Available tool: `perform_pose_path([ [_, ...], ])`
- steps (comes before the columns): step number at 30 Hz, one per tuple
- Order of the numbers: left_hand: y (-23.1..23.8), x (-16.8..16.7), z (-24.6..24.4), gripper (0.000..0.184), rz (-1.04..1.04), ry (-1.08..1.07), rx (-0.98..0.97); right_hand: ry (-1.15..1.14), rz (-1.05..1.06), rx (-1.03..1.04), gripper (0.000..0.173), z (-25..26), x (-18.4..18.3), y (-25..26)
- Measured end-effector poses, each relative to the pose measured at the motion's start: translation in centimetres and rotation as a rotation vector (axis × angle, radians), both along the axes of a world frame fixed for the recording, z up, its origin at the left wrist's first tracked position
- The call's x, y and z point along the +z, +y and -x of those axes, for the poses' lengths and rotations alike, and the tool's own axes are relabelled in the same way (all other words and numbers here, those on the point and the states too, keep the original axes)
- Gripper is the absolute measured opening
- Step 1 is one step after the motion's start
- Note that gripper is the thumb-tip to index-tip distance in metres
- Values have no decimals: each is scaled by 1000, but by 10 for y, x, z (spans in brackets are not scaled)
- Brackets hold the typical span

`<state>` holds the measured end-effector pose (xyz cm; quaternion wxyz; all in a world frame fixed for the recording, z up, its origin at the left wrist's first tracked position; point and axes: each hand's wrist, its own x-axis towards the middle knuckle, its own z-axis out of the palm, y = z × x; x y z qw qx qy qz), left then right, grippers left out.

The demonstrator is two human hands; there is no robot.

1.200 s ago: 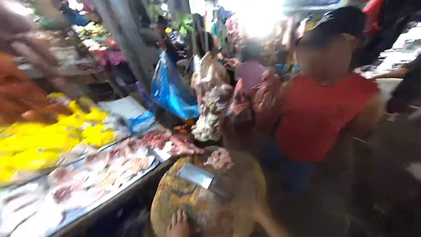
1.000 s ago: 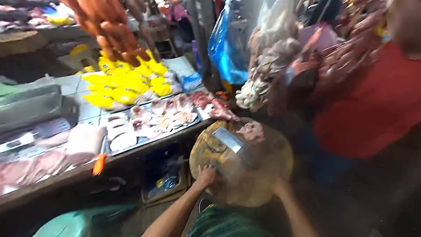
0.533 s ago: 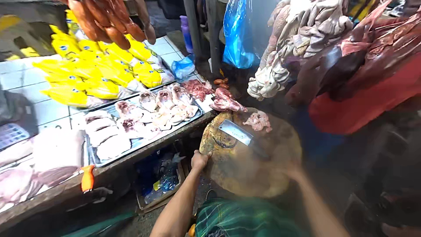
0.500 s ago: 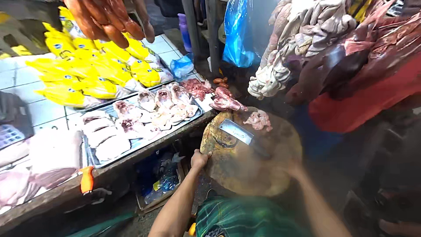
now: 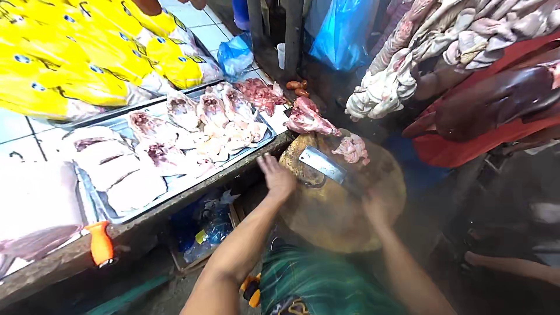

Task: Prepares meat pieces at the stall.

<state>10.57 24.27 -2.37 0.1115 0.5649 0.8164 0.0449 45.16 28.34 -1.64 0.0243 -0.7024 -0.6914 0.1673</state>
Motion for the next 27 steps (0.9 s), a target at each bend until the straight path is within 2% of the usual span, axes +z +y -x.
perform_pose_path([
  [2,-33,4,23,89,-110,-104,232,-22,-59,107,49,6,7,-3],
  [4,-47,5,31,101,26,-422,298,-23,-26,163,54,19,10,17],
  [6,-64,-22,17,101,154,-705,351,-46,70,205,57,24,5,25],
  [8,-75,-47,2,95,138,-840,427,-78,123,238,60,24,0,34],
  [12,-77,-57,0,82,74,-837,480,-100,225,329,55,25,13,46],
  [16,-75,-59,3,80,89,-888,483,-147,208,311,71,30,33,41],
  [18,-74,-58,0,79,77,-914,492,-107,177,230,61,21,44,30],
  [20,-76,-55,-2,77,69,-907,493,52,258,156,53,-1,47,14],
  [22,-78,-56,-2,76,55,-888,492,182,303,129,56,-33,42,-12],
  [27,-77,-56,-3,75,100,-835,490,215,302,9,59,-108,22,-86],
])
